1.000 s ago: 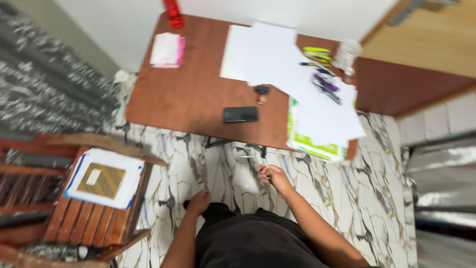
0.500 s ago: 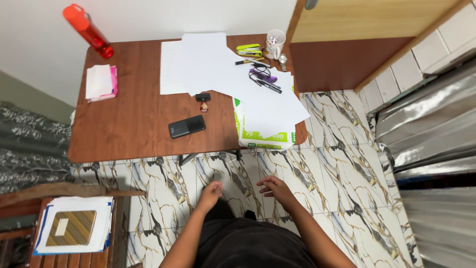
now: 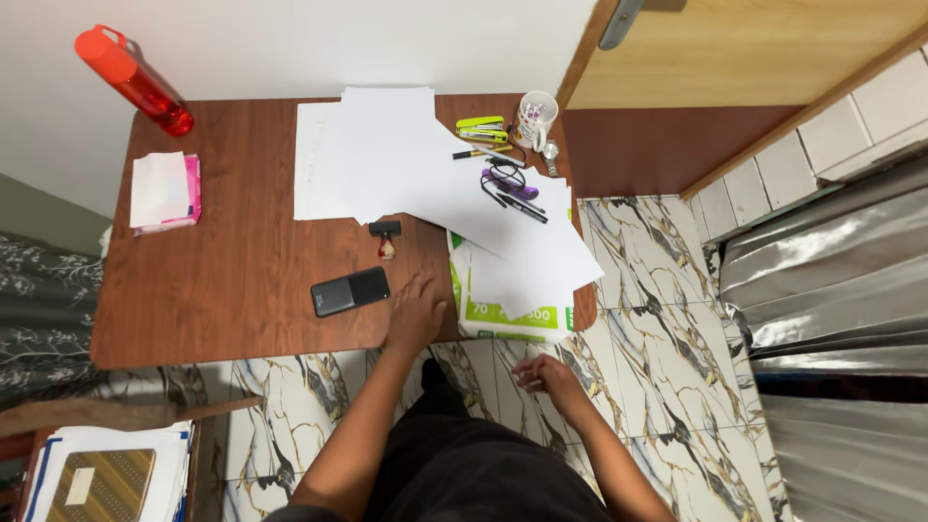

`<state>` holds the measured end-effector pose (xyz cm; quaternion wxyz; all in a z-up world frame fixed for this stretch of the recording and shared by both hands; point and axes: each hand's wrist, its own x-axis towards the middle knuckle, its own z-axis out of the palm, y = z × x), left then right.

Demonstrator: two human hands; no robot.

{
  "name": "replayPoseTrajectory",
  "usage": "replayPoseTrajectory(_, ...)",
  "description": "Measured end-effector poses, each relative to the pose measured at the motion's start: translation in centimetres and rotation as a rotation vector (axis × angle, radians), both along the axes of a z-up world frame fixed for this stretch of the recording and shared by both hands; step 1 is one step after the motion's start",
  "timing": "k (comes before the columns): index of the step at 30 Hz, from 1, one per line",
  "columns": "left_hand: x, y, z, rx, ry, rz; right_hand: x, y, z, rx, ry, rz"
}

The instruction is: The person organizes papers on a desk by moving a stack of papers from a chair to the desk, flipping through a drawing, and handling a stamp and a small box.

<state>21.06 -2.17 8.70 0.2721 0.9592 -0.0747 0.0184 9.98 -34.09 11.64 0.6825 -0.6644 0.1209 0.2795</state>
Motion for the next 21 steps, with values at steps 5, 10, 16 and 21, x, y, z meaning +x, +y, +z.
replayPoseTrajectory(5, 3.0, -1.5, -1.5, 0.358, 0.228, 0.065, 6.1, 2.0, 0.1, 0.072, -0.079, 0.028)
replayPoseTrajectory(10, 3.0, -1.4, -1.9, 0.493, 0.365, 0.017, 10.1, 4.2, 2.3, 0.002, -0.075, 0.163)
replayPoseTrajectory(16, 4.5, -1.2, -0.3, 0.556, 0.387, -0.012, 11.2, 3.2, 2.4, -0.042, 0.02, 0.328)
replayPoseTrajectory(21, 5.1, -2.3, -0.8, 0.511, 0.397, 0.09, 13.3, -0.2, -1.0, 0.112, -0.013, 0.328)
